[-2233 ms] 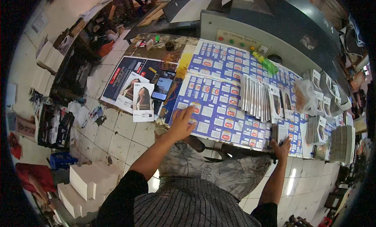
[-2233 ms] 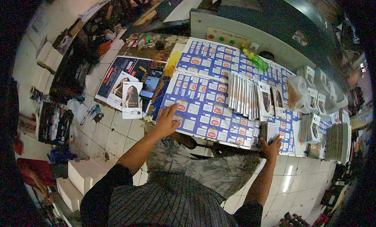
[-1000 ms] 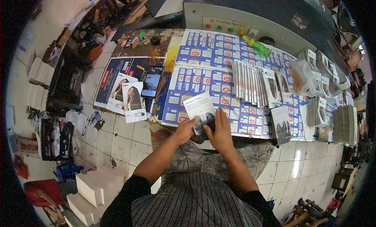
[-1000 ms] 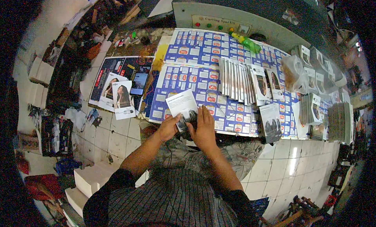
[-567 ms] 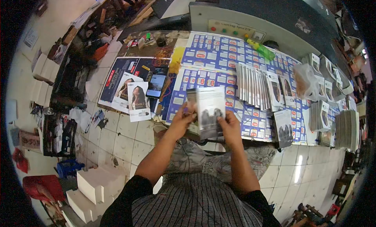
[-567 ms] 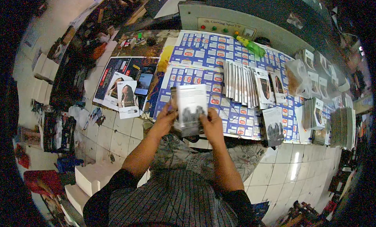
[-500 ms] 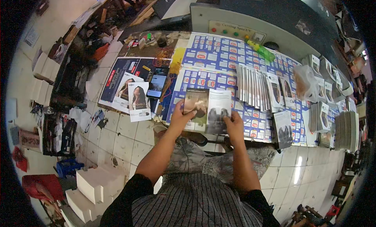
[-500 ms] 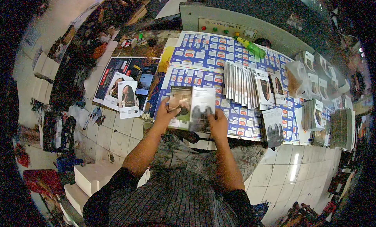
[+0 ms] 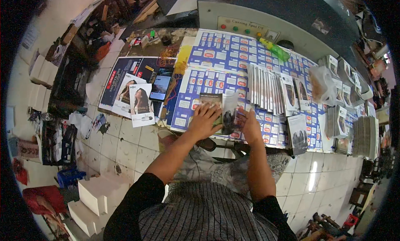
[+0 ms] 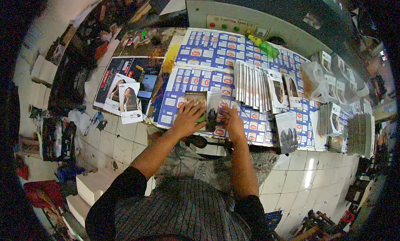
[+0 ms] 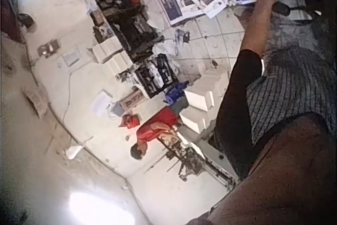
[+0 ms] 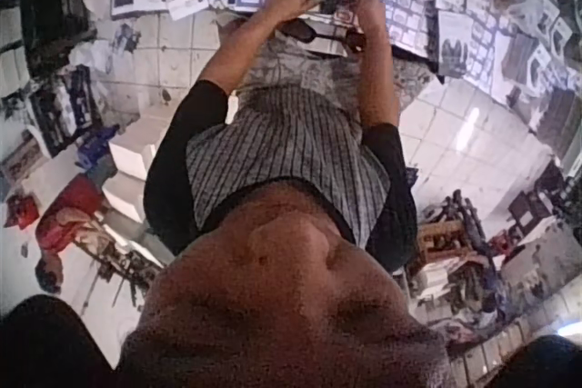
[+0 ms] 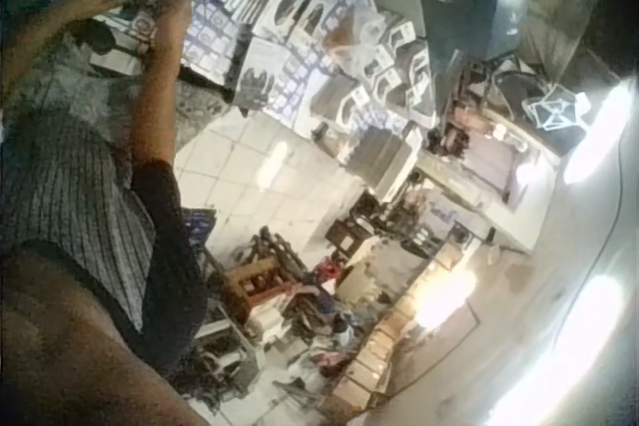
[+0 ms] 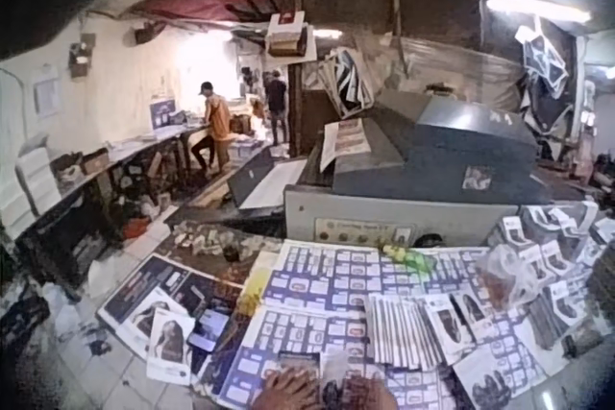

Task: The person picks up paper pamphlets one at a time from a stack on a table, folds them by hand, and places them into a separate organized pile.

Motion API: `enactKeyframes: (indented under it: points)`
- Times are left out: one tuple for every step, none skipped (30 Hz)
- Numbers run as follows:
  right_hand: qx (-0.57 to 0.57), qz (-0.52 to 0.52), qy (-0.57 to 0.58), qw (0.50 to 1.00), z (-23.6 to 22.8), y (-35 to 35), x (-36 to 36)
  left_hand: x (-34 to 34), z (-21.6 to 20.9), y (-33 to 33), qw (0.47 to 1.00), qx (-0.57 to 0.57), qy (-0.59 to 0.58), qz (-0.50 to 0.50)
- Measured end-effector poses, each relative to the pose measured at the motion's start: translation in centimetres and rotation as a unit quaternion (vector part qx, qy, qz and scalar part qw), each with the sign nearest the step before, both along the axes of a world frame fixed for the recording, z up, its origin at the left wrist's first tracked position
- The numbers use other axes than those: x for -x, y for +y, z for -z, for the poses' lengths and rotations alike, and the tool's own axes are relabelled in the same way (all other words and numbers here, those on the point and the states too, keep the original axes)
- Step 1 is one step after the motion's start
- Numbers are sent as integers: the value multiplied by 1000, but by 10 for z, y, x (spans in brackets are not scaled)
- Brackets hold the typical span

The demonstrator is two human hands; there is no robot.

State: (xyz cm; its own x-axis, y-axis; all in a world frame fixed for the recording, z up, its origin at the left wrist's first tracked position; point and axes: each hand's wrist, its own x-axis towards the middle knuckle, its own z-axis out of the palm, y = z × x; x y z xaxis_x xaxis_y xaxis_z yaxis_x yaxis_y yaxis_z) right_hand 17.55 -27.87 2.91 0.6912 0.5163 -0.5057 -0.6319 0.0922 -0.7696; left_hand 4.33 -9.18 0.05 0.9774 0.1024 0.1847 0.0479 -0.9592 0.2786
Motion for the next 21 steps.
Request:
enactKeyframes:
  points:
    - [27,-48,-37,998,4,2,-2,1,0,0,1000,0,1,-2]
    - [53,-97,-75,991,8,3,-3,1,0,0,1000,-7,-7,-1]
    - [60,-126,-113,984,9,-2,-4,2,0,1,1000,-14,-15,-1]
    - [61,-127,-112,984,15,-1,-3,1,1,0,1000,-13,-14,-1]
    - [104,-167,-259,946,21,3,-3,0,1,-1,1000,-18,-21,5]
    - [144,-203,-399,882,26,6,-3,0,1,-1,999,-23,-28,10]
    - [126,-215,-516,820,20,14,-2,0,0,1,999,-24,-28,7]
    - [124,-216,-517,819,22,23,2,1,-1,4,999,-39,26,1]
    - [158,-211,-605,751,24,32,8,2,-2,6,995,-53,80,-5]
    - [192,-201,-686,673,26,38,11,6,-9,5,999,23,40,-3]
    - [229,-232,-701,635,27,40,13,7,-16,4,998,-1,62,7]
    - [230,-232,-701,634,28,40,14,8,-21,4,996,-25,84,17]
    - [240,-236,-696,634,26,44,18,10,-13,14,996,-27,83,7]
    - [250,-242,-691,633,24,50,22,10,4,30,997,58,52,24]
    - [244,-250,-679,645,21,51,24,13,14,42,988,144,21,45]
    - [245,-255,-677,645,22,48,22,20,13,51,988,149,23,43]
    - [250,-251,-682,640,23,47,20,31,9,63,997,69,23,3]
    - [255,-247,-687,634,25,47,19,37,5,70,999,-12,23,-38]
    - [268,-248,-689,626,25,51,19,38,4,74,999,-10,24,-41]
    - [266,-252,-689,625,25,54,21,40,2,77,999,-7,25,-29]
    - [261,-250,-700,616,26,57,24,42,1,78,1000,-4,25,-18]
